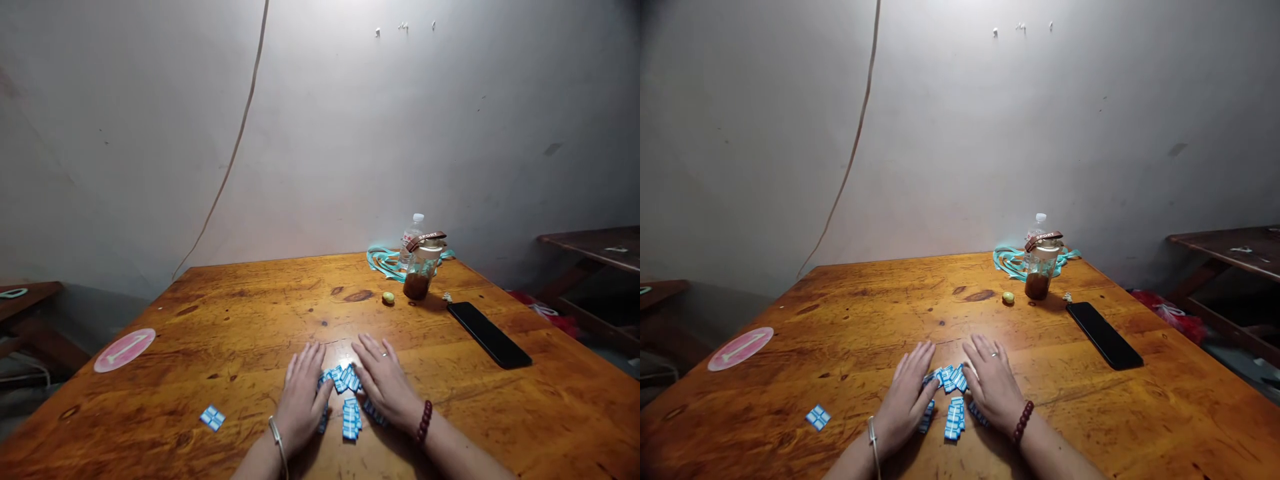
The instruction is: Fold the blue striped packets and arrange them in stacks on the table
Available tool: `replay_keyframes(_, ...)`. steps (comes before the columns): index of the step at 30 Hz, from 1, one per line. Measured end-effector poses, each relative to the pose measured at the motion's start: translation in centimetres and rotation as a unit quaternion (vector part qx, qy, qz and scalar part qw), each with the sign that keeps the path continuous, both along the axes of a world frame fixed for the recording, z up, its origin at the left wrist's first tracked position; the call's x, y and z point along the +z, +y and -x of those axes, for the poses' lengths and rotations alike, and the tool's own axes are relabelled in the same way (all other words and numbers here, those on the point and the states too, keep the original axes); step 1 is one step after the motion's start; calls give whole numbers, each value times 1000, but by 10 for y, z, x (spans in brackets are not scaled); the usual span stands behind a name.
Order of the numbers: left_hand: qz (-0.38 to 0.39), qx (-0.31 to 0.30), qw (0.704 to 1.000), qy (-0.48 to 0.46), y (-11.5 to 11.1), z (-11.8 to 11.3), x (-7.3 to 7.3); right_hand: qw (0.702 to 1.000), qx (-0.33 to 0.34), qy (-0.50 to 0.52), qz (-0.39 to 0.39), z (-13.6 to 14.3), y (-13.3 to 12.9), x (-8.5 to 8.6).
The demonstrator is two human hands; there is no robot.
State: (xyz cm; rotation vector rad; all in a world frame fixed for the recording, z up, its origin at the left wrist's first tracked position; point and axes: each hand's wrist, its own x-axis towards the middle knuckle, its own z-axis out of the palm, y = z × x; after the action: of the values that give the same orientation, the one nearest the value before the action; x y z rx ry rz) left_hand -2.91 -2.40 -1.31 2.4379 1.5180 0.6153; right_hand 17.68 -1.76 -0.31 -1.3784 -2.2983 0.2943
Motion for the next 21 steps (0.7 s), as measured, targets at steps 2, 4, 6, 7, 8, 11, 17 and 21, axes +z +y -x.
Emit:
replay_keyframes(2,20,-19,1000,6,1,12,2,1000,-24,-4,11,-6,3,-3)
replay_keyframes(4,54,-66,996,26,0,19,2,999,3,-21,30,-5,1,-3)
replay_keyframes(6,71,-95,992,35,-3,16,3,997,56,-37,41,1,-3,0)
replay_keyframes(7,74,-102,991,33,-4,13,3,995,82,-38,41,4,-5,2)
replay_keyframes(8,76,-107,991,27,-5,8,4,994,100,-33,37,6,-6,5)
replay_keyframes(11,80,-100,992,-8,-4,1,11,998,62,29,17,2,-3,12)
replay_keyframes(17,76,-4,996,-41,-5,18,25,990,20,52,132,-29,-6,14)
replay_keyframes(21,92,-22,995,-29,-15,5,30,991,53,19,125,-17,-17,9)
